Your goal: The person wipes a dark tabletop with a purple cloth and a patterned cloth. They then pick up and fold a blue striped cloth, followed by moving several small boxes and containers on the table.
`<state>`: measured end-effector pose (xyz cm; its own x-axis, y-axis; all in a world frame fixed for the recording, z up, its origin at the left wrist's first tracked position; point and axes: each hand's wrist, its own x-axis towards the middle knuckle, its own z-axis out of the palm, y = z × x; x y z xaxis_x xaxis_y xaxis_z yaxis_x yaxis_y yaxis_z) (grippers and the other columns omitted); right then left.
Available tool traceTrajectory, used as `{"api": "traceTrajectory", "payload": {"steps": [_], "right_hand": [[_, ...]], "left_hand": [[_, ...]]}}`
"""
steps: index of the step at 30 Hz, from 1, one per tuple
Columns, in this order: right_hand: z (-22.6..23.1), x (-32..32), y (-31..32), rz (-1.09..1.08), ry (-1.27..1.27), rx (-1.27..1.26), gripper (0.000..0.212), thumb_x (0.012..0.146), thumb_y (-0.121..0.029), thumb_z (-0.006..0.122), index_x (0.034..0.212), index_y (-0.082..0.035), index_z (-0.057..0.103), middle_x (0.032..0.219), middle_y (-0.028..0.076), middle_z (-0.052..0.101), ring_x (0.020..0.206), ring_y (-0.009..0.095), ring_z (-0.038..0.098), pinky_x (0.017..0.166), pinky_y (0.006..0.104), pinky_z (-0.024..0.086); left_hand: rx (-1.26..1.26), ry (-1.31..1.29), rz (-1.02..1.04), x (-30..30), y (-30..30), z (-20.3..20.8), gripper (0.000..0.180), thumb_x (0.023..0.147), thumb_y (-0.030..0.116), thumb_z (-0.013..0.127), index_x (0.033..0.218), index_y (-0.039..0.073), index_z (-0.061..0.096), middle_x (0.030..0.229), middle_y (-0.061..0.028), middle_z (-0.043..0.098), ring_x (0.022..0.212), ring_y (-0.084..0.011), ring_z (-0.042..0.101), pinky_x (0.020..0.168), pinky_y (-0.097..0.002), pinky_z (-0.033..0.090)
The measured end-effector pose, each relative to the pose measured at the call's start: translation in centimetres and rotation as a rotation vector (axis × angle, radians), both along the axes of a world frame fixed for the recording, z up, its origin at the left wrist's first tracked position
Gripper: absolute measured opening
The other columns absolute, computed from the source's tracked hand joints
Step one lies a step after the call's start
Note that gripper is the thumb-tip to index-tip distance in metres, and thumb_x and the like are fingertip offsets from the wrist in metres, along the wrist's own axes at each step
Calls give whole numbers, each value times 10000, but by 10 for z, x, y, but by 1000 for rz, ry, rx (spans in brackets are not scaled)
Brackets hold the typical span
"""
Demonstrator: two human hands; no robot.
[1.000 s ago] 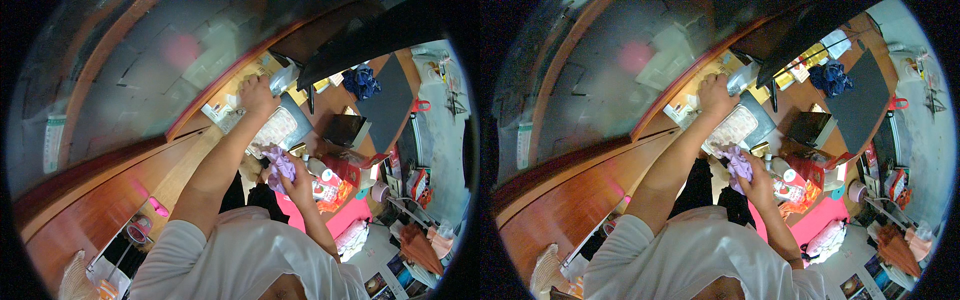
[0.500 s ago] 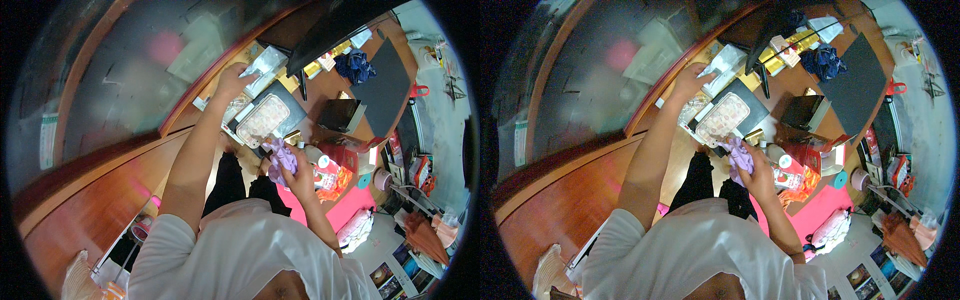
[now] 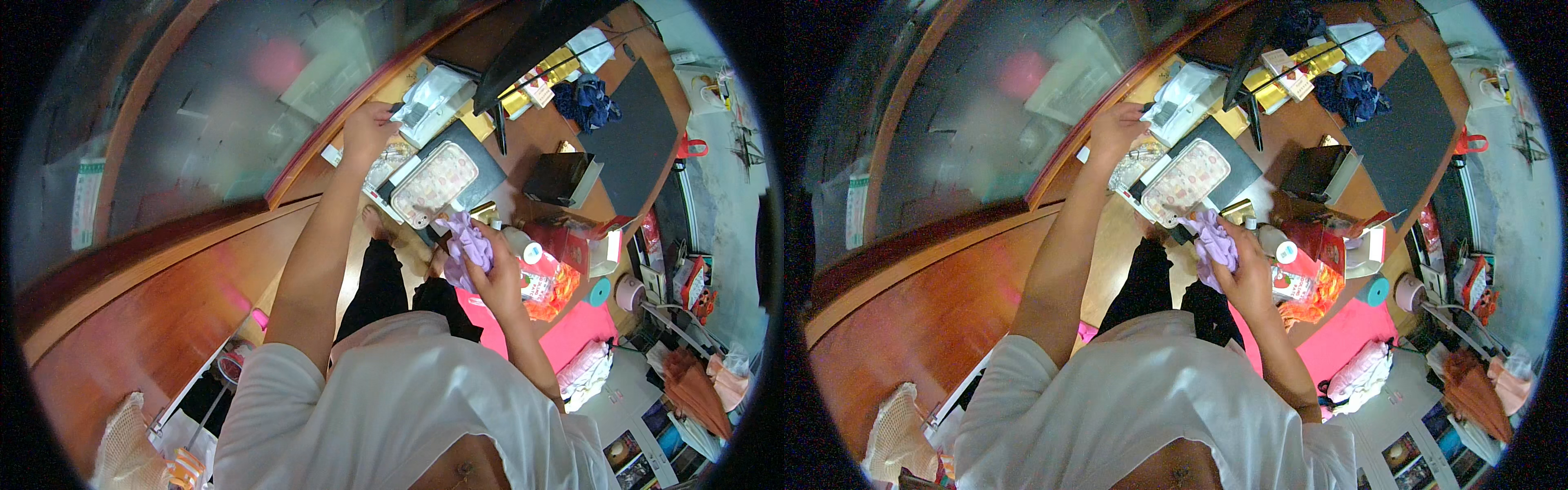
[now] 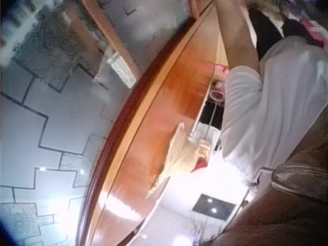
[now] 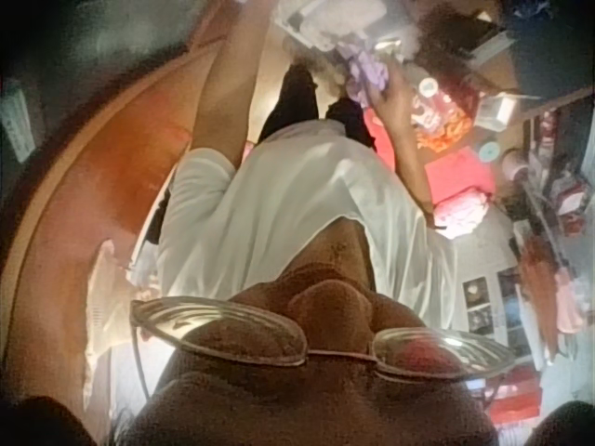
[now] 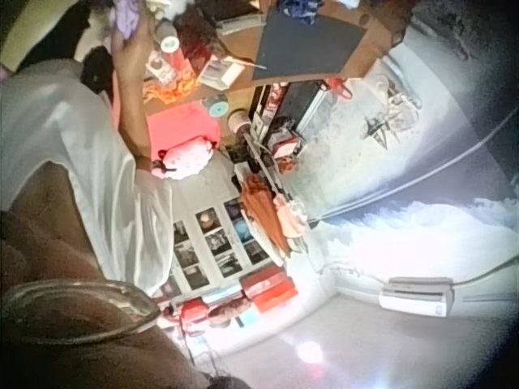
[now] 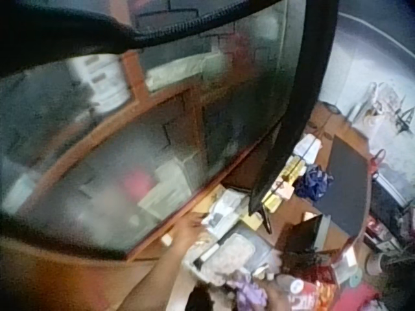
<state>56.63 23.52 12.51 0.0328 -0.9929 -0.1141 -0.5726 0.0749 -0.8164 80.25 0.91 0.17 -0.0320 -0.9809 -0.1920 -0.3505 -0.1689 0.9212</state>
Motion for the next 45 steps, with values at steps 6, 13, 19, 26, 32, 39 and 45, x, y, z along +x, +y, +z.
{"api": "traceTrajectory", "payload": {"steps": [6,13,19,26,32,39,45], "right_hand": [[-6,-2,4,-24,-13,29,501,838,-55,694,1324,-36,575,1217,210,643,1114,394,637,956,424,509],[-4,2,1,2,-10,-4,517,846,-71,705,1343,-44,563,1223,207,643,1108,395,641,946,426,512],[-4,4,2,6,1,-3,529,841,-66,699,1352,-57,565,1189,209,645,1084,393,647,926,421,517],[-3,8,-1,60,-5,-12,534,842,-63,694,1359,-66,563,1169,209,642,1069,391,646,917,416,518],[-4,8,0,64,-2,-19,534,843,-73,700,1358,-60,561,1158,209,638,1073,390,641,916,412,516],[-5,4,3,68,7,-52,529,840,-76,703,1351,-54,566,1140,199,642,1046,385,643,901,407,515],[-4,2,5,54,-9,-37,535,837,-75,702,1354,-59,564,1128,196,644,1041,381,643,900,407,514]], "left_hand": [[-136,93,49,-13,38,14,300,860,34,746,1147,-31,687,1003,-105,726,911,-176,699,814,-301,565],[-231,-13,-52,-19,57,39,260,857,22,742,1112,15,698,1052,-129,697,936,-201,692,789,-312,560],[-282,-526,-128,42,68,22,405,703,152,862,1053,53,686,992,-176,669,943,-328,658,842,-423,524],[-300,-559,-101,29,78,12,304,725,86,808,964,63,623,987,-147,620,1015,-388,583,865,-482,474],[-112,-343,-39,34,70,17,166,840,49,731,971,37,630,941,-156,660,903,-314,646,794,-376,507],[-269,-77,-3,40,64,-1,143,913,67,691,1037,24,635,953,-39,667,827,-142,632,776,-301,518],[33,388,105,26,62,5,116,974,45,612,1084,9,619,1031,-72,689,880,-156,666,784,-301,552]]}}
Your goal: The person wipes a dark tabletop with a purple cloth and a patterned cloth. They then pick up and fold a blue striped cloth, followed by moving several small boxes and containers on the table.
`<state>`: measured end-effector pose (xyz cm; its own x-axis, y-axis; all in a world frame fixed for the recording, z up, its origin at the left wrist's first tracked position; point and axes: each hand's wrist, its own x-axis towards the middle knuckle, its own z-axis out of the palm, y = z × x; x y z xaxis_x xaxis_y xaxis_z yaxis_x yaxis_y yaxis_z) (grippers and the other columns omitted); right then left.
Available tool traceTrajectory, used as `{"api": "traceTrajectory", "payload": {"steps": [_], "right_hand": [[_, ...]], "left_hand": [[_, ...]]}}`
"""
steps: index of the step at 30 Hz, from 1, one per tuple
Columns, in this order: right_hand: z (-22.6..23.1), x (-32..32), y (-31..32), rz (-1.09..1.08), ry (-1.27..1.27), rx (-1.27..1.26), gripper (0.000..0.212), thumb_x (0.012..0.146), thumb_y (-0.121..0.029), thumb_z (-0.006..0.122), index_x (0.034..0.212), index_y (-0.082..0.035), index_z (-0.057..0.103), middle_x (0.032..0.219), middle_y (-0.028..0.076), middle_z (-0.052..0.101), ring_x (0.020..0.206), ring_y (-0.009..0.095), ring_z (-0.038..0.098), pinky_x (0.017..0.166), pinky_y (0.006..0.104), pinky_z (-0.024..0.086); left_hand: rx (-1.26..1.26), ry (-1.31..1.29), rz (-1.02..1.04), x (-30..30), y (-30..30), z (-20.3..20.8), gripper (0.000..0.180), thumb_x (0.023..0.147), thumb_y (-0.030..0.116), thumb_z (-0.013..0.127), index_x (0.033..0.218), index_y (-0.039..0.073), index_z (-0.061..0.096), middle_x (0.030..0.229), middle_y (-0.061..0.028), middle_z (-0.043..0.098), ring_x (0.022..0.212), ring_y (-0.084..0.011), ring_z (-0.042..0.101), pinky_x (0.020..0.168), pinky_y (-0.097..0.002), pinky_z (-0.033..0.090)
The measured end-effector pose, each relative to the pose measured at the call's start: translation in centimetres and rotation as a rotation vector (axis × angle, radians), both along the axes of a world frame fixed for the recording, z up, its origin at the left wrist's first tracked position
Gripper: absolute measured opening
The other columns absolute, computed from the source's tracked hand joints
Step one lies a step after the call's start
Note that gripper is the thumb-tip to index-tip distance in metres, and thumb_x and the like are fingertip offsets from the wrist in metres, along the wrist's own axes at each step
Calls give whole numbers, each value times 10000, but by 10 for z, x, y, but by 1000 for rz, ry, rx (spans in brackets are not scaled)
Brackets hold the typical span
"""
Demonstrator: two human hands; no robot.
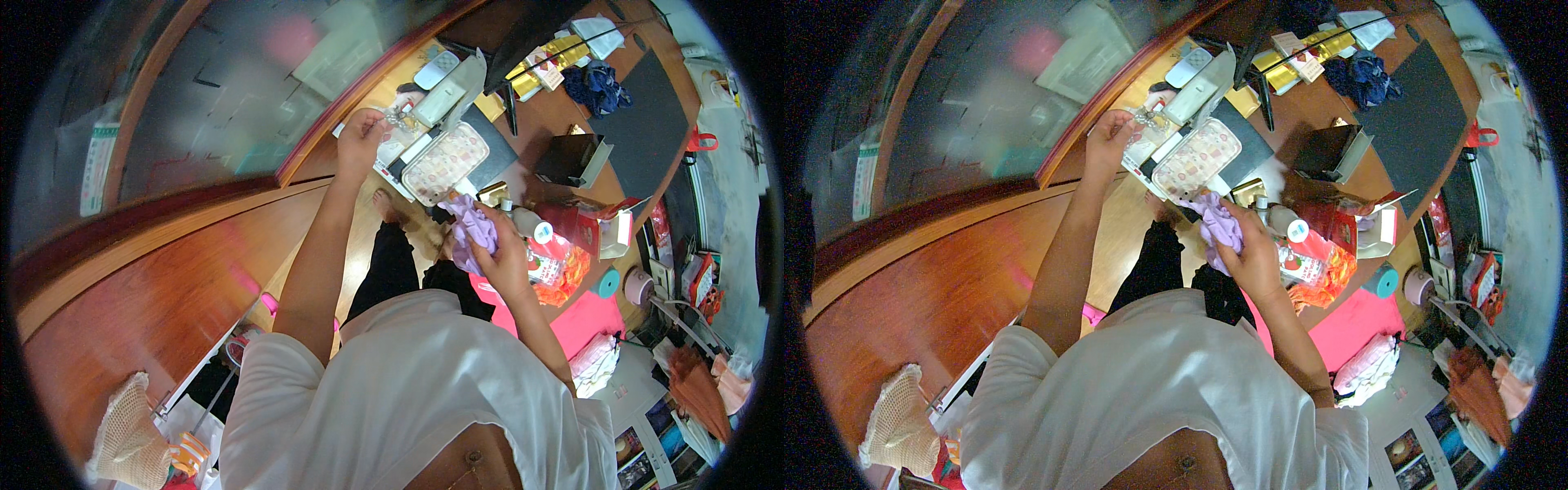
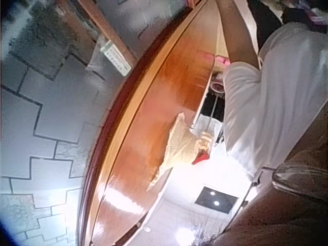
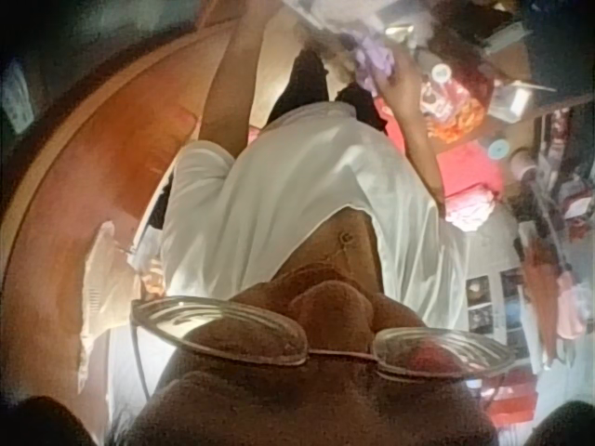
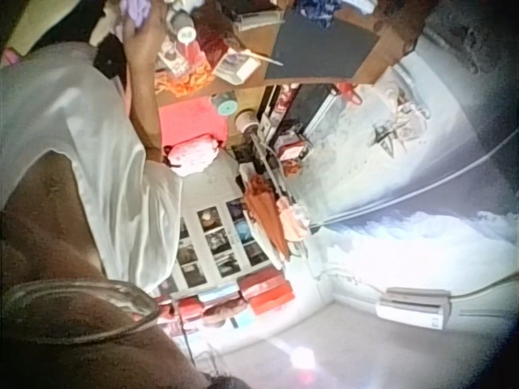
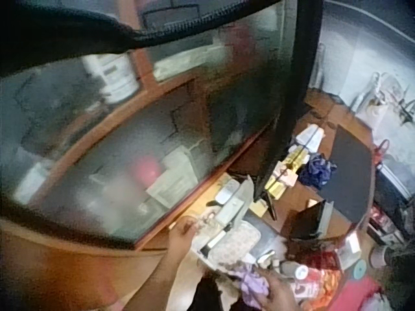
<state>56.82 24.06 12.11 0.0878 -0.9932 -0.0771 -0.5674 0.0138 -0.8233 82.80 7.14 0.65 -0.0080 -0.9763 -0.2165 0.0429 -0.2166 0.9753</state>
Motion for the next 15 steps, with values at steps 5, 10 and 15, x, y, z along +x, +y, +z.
{"api": "traceTrajectory", "payload": {"steps": [5,10,15], "right_hand": [[3,0,1,12,24,18,538,836,-77,704,1355,-64,564,1146,199,646,1060,381,642,910,411,515],[-2,-1,3,18,10,-1,553,831,-62,703,1364,-63,554,1201,198,649,1094,383,641,933,414,515],[-3,1,3,22,10,-5,565,832,-57,703,1373,-60,543,1206,196,651,1091,385,643,928,417,520]], "left_hand": [[182,374,45,-10,-5,4,133,1015,82,543,1114,-2,569,1223,-156,646,1132,-261,660,874,-370,564],[285,467,85,-15,-8,9,99,1019,109,544,1087,39,526,1298,-239,611,1202,-309,626,979,-395,505],[148,198,48,-13,-6,5,201,971,117,625,1129,40,527,1188,-175,679,1099,-273,674,923,-377,528]]}}
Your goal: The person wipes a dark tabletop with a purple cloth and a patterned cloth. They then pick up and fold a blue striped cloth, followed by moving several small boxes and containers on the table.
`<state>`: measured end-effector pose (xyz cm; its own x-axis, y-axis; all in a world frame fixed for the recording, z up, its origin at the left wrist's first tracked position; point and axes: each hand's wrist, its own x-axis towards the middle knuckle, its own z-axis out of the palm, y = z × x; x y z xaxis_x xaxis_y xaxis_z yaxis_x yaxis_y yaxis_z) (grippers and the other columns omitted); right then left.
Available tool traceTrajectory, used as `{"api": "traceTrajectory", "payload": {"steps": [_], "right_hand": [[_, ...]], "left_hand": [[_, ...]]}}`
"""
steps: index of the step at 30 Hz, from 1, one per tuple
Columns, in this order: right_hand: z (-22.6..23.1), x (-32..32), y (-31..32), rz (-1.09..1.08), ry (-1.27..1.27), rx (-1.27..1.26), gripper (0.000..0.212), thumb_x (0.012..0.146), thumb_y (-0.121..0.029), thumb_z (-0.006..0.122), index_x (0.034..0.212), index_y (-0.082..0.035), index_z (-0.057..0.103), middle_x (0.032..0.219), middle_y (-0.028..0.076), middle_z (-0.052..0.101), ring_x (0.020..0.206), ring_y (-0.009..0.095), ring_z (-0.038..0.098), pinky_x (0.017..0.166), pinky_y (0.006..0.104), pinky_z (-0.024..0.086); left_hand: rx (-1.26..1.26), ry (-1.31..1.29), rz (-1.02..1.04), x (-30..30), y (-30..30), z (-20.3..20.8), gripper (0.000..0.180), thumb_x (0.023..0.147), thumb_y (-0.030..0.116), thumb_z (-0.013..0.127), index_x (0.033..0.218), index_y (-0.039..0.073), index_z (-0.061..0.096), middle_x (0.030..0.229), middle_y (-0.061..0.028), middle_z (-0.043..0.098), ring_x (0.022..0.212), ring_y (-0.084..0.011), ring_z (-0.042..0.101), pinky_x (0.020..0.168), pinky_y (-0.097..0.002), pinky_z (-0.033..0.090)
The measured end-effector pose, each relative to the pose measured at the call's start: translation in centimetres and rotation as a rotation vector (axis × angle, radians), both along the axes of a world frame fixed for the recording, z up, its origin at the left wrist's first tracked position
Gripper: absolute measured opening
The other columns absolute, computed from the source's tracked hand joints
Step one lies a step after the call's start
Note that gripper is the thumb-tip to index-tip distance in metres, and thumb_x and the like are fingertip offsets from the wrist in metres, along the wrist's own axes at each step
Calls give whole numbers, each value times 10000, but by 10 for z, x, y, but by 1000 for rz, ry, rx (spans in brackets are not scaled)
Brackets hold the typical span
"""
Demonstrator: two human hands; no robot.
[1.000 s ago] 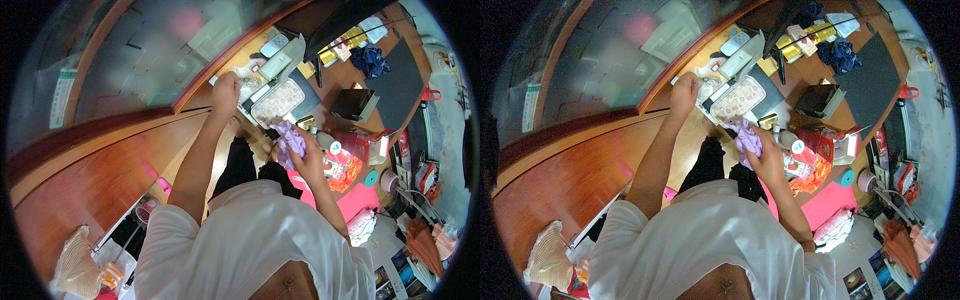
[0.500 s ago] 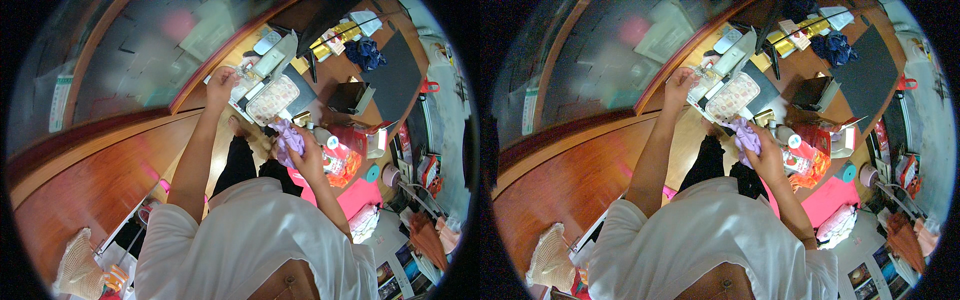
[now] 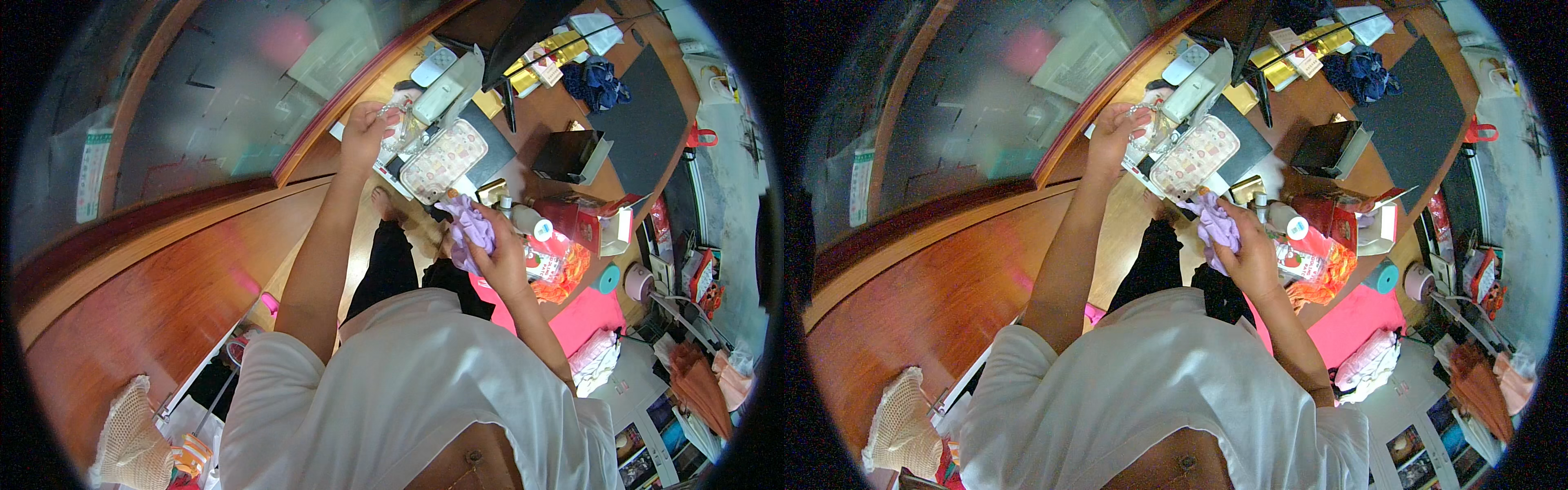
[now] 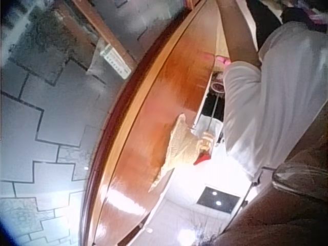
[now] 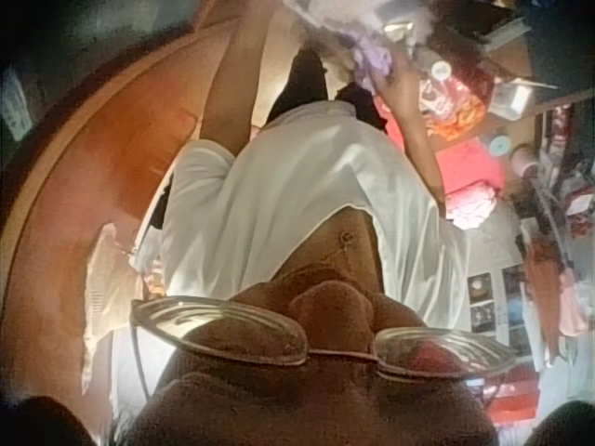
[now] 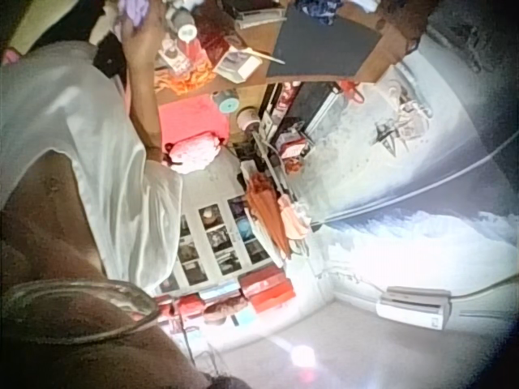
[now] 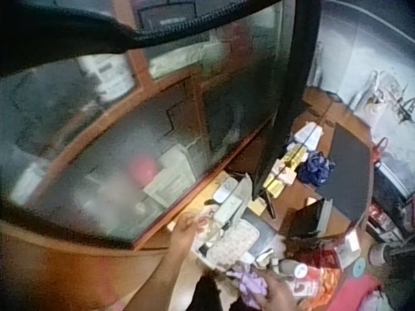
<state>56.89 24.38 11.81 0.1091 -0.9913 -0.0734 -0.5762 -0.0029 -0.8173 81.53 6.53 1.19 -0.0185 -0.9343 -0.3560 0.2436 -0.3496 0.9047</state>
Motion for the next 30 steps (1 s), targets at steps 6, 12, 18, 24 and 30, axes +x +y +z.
{"api": "traceTrajectory", "payload": {"steps": [6,12,18,24,30], "right_hand": [[-4,1,-1,-2,-2,31,573,820,-59,711,1370,-66,548,1204,198,648,1101,385,636,928,415,520],[-3,4,-3,10,-4,43,576,816,-70,715,1369,-72,553,1195,199,648,1099,388,634,921,413,522],[-5,1,-1,-13,-19,34,560,830,-85,716,1367,-74,558,1183,190,651,1076,382,644,908,409,527],[-7,-1,1,-31,-20,34,539,846,-94,711,1364,-72,563,1171,181,652,1061,376,651,900,405,527],[-5,-1,-3,-21,-11,29,520,858,-102,702,1357,-66,564,1169,179,649,1053,376,652,893,407,528]], "left_hand": [[-235,-698,-166,-11,0,8,345,792,114,796,1063,12,609,985,-110,727,831,-213,704,727,-351,551],[-263,-1026,-153,-27,-5,-3,331,741,139,795,1009,-2,661,893,-159,704,718,-249,680,665,-359,536],[-49,-484,-59,-4,-8,-19,197,845,75,707,1036,31,725,948,-86,729,772,-154,654,720,-276,514],[-43,-314,-152,10,2,1,183,931,106,634,1082,69,731,1071,-35,698,931,-136,623,838,-281,482],[-168,-268,-124,4,8,0,181,979,146,591,1087,56,705,1180,-72,658,1036,-180,634,924,-309,503]]}}
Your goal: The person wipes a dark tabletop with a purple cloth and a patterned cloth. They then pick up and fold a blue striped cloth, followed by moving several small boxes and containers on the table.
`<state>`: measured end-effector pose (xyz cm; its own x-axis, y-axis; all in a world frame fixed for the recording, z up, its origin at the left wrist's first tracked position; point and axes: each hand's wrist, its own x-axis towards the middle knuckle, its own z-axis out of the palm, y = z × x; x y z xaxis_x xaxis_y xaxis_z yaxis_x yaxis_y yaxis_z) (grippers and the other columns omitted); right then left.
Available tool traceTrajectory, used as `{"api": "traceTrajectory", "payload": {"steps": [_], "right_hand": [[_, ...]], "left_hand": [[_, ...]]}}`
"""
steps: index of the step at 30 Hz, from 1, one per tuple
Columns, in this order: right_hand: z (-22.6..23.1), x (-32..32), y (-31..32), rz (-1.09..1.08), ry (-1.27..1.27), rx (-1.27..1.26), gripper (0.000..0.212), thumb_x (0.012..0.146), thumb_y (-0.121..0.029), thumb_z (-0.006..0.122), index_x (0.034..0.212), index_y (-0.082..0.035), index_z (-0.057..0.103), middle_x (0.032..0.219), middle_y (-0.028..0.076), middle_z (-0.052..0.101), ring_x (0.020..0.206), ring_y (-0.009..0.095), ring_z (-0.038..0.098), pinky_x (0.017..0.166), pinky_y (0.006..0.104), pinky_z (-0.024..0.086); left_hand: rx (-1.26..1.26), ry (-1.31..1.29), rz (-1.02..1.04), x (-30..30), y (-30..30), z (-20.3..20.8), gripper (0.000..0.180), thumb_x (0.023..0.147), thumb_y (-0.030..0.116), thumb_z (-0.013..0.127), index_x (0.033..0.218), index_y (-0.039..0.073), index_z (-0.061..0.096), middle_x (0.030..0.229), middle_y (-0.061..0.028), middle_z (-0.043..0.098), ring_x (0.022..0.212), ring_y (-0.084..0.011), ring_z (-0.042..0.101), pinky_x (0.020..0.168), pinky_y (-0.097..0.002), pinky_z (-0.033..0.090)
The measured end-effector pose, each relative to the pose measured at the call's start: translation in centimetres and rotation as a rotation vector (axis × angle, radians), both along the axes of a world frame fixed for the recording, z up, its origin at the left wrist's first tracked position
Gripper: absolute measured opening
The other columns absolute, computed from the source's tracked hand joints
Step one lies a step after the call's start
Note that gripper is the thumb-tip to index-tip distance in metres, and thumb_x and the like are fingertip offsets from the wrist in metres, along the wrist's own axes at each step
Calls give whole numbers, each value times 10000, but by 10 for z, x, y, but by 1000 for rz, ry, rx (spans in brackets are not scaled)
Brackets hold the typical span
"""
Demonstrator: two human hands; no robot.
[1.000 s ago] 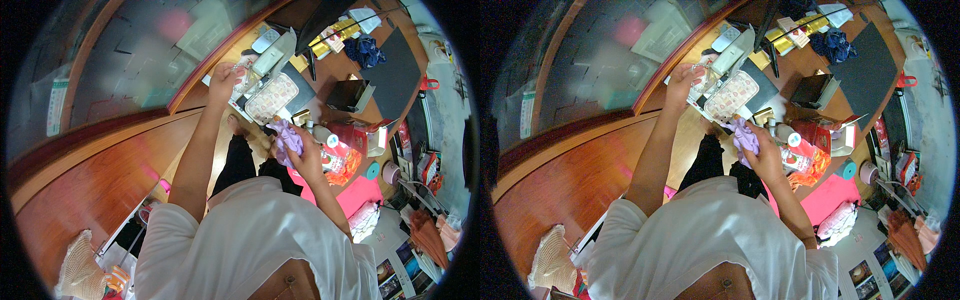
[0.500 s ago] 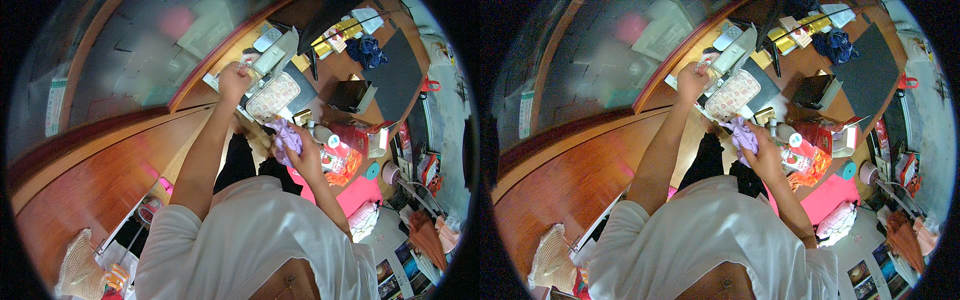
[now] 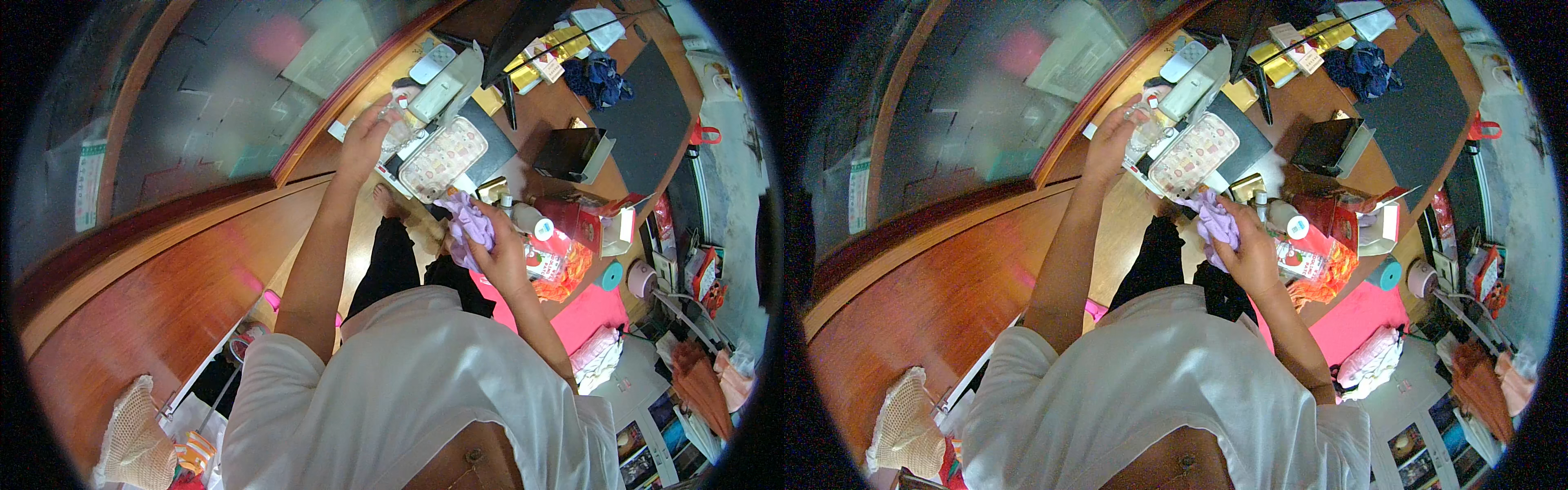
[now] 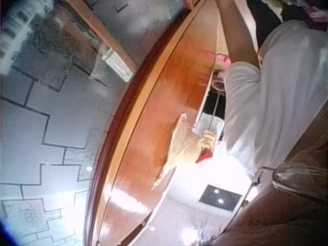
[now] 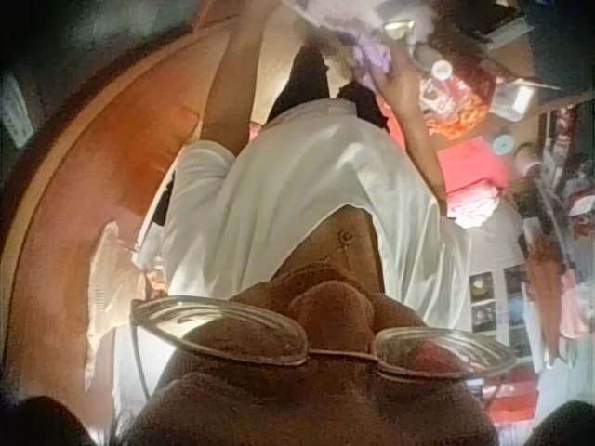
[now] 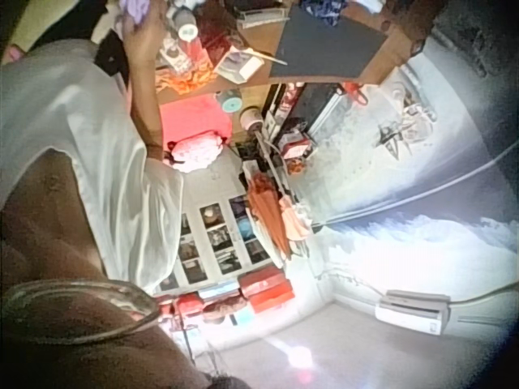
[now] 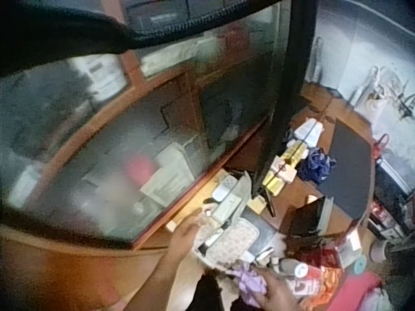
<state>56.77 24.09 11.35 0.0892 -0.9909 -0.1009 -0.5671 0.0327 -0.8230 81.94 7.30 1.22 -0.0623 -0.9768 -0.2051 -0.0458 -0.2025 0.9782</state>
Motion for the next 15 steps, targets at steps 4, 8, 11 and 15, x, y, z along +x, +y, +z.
{"api": "traceTrajectory", "payload": {"steps": [4,8,11,15], "right_hand": [[1,0,-1,0,-11,10,517,854,-99,700,1351,-56,565,1172,181,648,1051,378,652,894,407,527],[-1,-1,-1,17,15,-17,532,841,-96,706,1351,-50,563,1190,189,646,1055,381,651,899,409,526],[2,-1,0,16,11,-18,540,831,-90,708,1350,-51,565,1208,199,644,1073,385,646,912,416,522],[12,2,-1,27,-42,-21,545,816,-69,716,1341,-45,569,1211,208,646,1093,385,641,934,419,509]], "left_hand": [[48,284,39,1,-3,16,214,1019,195,558,1153,56,650,1119,-97,640,1070,-245,640,991,-419,523],[350,838,209,-10,-7,26,208,1034,204,530,1185,70,581,1059,-116,636,1069,-308,649,1001,-551,524],[436,924,213,-46,3,47,160,1067,168,462,1171,50,492,1035,-136,618,983,-293,671,886,-456,593],[398,659,-8,-114,18,47,260,1035,199,536,1221,19,561,1046,-129,657,966,-257,686,883,-377,567]]}}
